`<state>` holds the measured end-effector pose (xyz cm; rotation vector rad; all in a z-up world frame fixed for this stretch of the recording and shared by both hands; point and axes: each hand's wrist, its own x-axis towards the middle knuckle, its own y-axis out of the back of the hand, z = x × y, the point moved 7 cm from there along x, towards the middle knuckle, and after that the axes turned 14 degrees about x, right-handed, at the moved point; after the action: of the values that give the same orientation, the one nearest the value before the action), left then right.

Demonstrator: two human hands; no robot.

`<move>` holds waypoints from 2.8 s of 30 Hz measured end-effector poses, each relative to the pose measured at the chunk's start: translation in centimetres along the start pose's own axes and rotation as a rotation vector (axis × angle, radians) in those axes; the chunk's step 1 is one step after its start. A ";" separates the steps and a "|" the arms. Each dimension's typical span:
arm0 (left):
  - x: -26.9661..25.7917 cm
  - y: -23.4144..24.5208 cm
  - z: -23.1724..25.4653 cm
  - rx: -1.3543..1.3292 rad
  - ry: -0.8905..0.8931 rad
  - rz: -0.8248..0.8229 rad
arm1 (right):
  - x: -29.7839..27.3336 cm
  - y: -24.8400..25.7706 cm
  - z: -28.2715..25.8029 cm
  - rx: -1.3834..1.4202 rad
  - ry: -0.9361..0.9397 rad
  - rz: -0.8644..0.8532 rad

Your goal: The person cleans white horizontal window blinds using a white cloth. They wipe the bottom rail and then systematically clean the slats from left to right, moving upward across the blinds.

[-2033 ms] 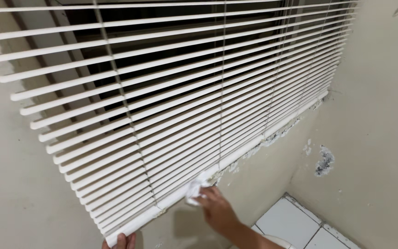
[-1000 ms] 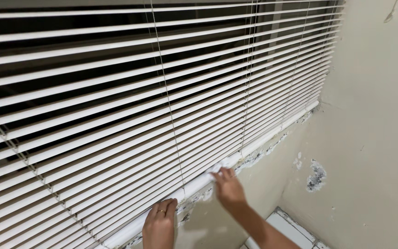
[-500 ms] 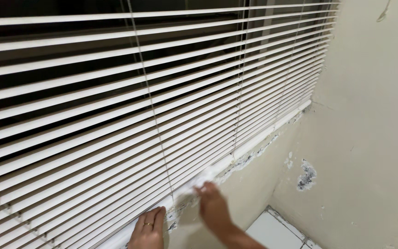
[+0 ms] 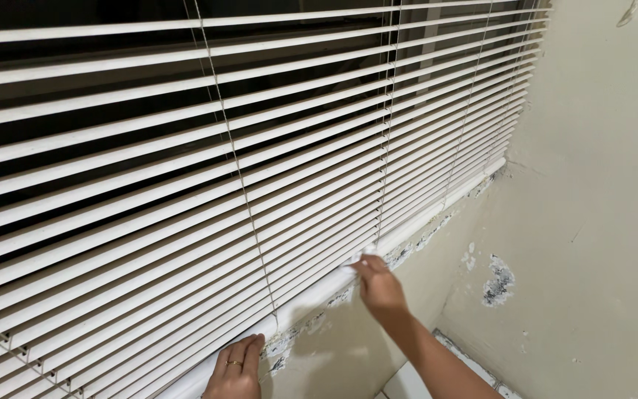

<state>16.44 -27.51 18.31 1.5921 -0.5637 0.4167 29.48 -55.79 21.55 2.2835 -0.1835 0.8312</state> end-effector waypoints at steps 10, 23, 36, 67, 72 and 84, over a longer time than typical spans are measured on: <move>0.4 1.2 0.6 0.005 0.075 0.120 | -4.7 -6.0 -6.2 0.064 0.017 -0.092; -1.9 -9.7 -0.8 -0.202 -0.067 0.421 | -9.0 -4.0 1.5 1.123 -0.702 0.066; 6.5 -9.6 12.7 -0.275 -0.558 0.572 | -8.1 1.7 4.5 1.459 -0.973 0.379; 9.2 -26.1 13.2 -0.077 -0.671 0.536 | 6.8 10.4 21.5 -0.128 0.031 0.444; 9.4 -28.8 13.2 -0.167 -0.625 0.442 | 1.5 5.0 14.1 -0.058 0.235 0.339; 9.2 -29.0 12.4 -0.096 -0.672 0.457 | 6.1 7.1 19.6 -0.077 0.189 0.170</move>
<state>40.00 -39.51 -1.14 1.4885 -1.4543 0.1718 41.86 -73.33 18.34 2.1248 -0.3219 1.1022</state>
